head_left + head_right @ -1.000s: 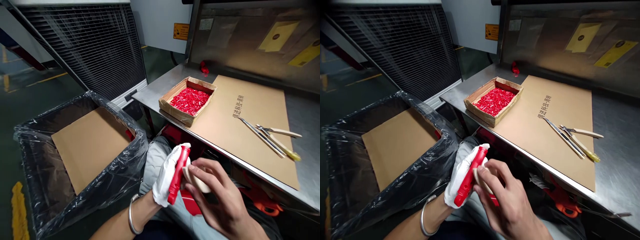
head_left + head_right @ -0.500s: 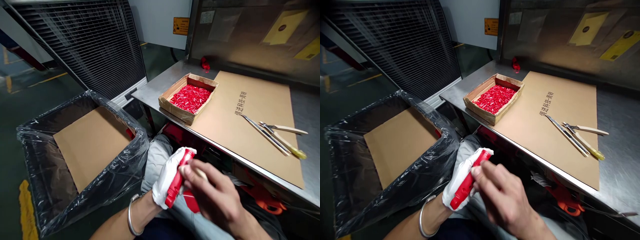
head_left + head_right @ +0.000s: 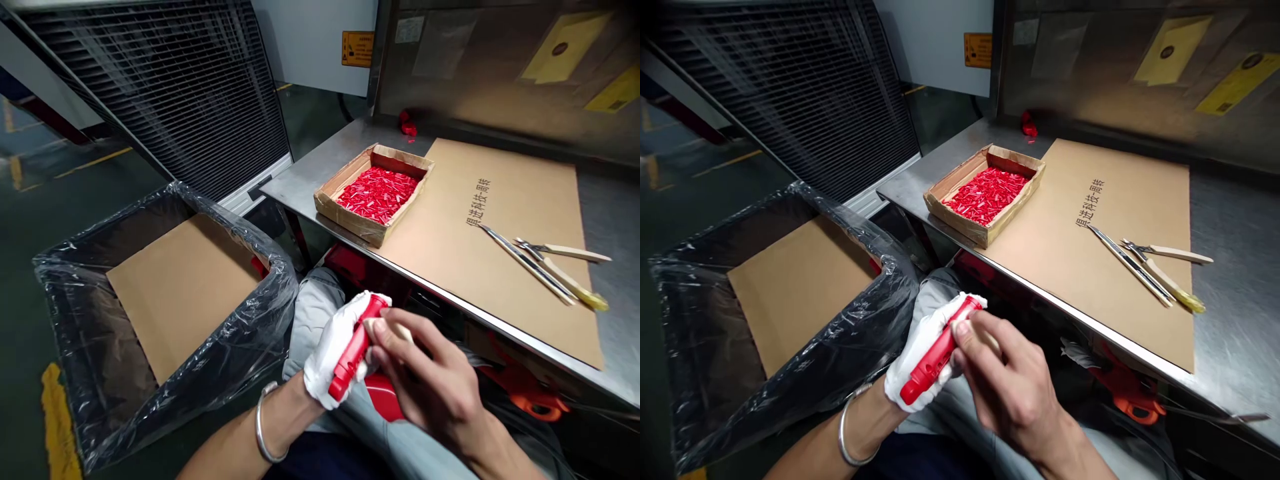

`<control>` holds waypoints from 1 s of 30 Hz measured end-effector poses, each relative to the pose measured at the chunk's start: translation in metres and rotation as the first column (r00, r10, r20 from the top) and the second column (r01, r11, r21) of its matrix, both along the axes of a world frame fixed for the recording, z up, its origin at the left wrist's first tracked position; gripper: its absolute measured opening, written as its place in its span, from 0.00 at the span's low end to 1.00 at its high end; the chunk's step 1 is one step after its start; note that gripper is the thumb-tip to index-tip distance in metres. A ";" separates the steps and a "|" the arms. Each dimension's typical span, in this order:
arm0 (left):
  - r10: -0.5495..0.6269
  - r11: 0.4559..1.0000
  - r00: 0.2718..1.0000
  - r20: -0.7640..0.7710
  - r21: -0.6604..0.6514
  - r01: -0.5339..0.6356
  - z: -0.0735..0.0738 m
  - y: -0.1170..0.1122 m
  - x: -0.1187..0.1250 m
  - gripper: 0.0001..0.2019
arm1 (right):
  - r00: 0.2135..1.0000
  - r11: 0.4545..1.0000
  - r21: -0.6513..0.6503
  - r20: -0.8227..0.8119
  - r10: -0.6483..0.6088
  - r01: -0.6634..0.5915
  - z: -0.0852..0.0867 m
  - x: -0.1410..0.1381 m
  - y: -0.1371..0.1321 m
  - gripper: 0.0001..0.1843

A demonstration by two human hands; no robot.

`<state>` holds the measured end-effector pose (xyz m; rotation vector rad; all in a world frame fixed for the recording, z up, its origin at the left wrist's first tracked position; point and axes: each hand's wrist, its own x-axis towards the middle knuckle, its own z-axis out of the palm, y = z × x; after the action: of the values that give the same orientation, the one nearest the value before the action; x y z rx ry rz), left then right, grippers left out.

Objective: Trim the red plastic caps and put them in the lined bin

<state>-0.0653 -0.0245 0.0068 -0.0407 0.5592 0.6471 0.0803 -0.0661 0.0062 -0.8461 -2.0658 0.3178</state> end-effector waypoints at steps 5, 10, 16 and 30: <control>0.040 0.997 0.998 0.042 -0.072 -0.037 -0.003 0.001 0.002 0.21 | 0.999 1.000 -0.012 0.027 0.026 -0.025 -0.002 0.002 0.000 0.26; -0.085 0.989 0.990 0.110 -0.115 0.098 -0.004 0.001 0.002 0.23 | 0.997 0.997 0.017 0.034 0.072 -0.072 0.001 0.000 -0.001 0.24; -0.075 0.990 0.994 0.085 -0.111 0.084 -0.004 0.003 0.001 0.21 | 0.998 0.999 0.027 0.045 0.033 -0.034 0.000 -0.001 -0.004 0.23; -0.079 0.994 0.995 -0.060 -0.085 0.074 0.017 0.000 0.000 0.21 | 0.990 0.986 0.127 0.081 -0.115 0.104 0.002 -0.005 -0.013 0.21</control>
<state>-0.0658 -0.0243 0.0241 -0.0761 0.6460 0.5518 0.0754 -0.0790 0.0082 -0.9091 -2.0869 0.0941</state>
